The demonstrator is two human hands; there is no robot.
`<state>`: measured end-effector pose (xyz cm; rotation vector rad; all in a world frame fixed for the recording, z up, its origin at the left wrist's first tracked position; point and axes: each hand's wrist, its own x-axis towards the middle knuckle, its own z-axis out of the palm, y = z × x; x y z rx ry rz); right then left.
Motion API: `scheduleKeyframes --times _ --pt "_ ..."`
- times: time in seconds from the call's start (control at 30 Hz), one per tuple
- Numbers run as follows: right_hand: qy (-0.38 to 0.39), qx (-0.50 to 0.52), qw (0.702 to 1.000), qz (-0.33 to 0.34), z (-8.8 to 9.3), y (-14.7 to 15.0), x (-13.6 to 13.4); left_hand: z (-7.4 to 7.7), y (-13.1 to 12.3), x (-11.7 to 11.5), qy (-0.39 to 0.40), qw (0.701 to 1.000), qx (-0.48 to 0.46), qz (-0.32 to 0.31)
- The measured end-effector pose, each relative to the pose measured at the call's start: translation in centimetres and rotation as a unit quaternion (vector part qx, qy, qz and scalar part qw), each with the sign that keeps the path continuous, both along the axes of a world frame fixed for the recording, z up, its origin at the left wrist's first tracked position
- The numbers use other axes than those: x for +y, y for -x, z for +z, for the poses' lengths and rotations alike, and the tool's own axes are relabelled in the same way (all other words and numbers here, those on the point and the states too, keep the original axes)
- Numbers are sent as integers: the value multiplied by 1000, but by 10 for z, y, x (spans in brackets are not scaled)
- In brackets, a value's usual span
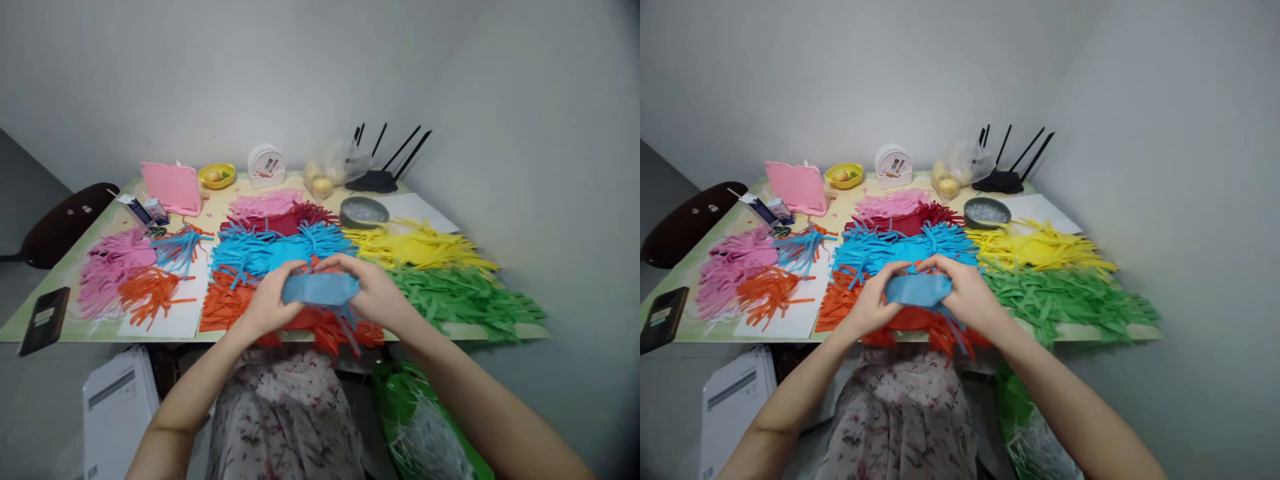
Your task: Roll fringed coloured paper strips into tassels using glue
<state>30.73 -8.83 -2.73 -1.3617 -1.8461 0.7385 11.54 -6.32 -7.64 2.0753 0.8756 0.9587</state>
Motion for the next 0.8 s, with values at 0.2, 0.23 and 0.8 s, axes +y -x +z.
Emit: scheduleKeyframes --times 0.2,0.23,0.8 --pt "5 43 998 51 1 -15 2 3 12 16 63 997 -53 -5" --pt "8 58 997 59 2 -17 3 4 15 18 72 995 -65 -2" --pt "56 185 977 87 -8 -17 7 18 39 19 160 972 -167 -48"
